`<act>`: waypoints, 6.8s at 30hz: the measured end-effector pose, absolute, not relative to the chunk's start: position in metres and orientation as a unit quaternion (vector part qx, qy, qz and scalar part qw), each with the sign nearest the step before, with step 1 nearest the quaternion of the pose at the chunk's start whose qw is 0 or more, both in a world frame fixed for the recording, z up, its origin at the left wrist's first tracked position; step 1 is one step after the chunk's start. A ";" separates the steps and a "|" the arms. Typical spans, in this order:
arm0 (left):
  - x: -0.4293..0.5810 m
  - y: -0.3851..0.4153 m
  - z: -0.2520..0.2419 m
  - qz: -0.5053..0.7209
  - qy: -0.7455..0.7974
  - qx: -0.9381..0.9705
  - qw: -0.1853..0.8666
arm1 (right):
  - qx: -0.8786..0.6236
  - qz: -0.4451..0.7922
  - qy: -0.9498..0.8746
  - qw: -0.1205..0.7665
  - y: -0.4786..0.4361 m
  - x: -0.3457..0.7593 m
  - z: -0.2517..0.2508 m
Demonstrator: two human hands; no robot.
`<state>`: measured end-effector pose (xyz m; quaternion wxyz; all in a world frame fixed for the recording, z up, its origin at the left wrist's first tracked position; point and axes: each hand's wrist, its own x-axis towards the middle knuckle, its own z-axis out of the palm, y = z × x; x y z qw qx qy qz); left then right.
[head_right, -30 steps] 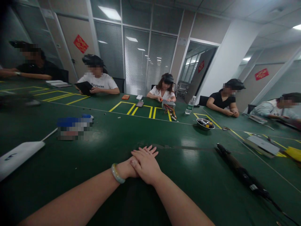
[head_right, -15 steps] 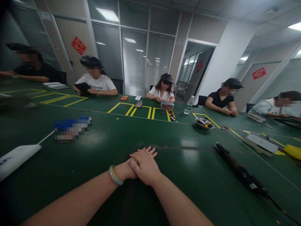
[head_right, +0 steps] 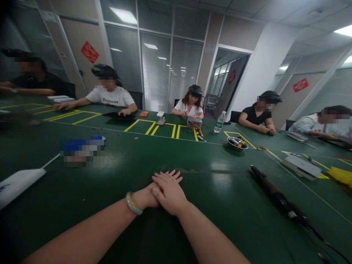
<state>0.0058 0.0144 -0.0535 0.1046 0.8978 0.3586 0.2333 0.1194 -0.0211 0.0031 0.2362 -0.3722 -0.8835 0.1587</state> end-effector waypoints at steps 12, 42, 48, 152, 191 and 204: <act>-0.016 0.006 -0.013 0.136 0.308 0.933 0.123 | -0.570 -0.144 -0.761 0.274 0.029 0.268 -0.009; -0.012 0.002 -0.005 0.128 0.325 0.930 0.117 | -0.946 -0.015 -0.277 0.166 -0.073 0.570 -0.020; -0.010 -0.001 -0.008 0.166 0.334 0.926 0.065 | -0.905 -0.023 -0.386 0.180 -0.070 0.529 -0.015; -0.001 0.005 0.009 0.237 0.385 0.892 0.023 | -0.502 0.071 -0.815 0.280 -0.013 0.205 -0.004; -0.009 -0.012 0.027 0.252 0.246 0.935 0.047 | -0.363 -0.040 -0.917 0.161 0.008 0.203 -0.003; -0.019 -0.004 0.019 0.219 0.189 0.953 0.093 | -0.636 -0.017 -0.762 0.121 0.031 0.417 -0.009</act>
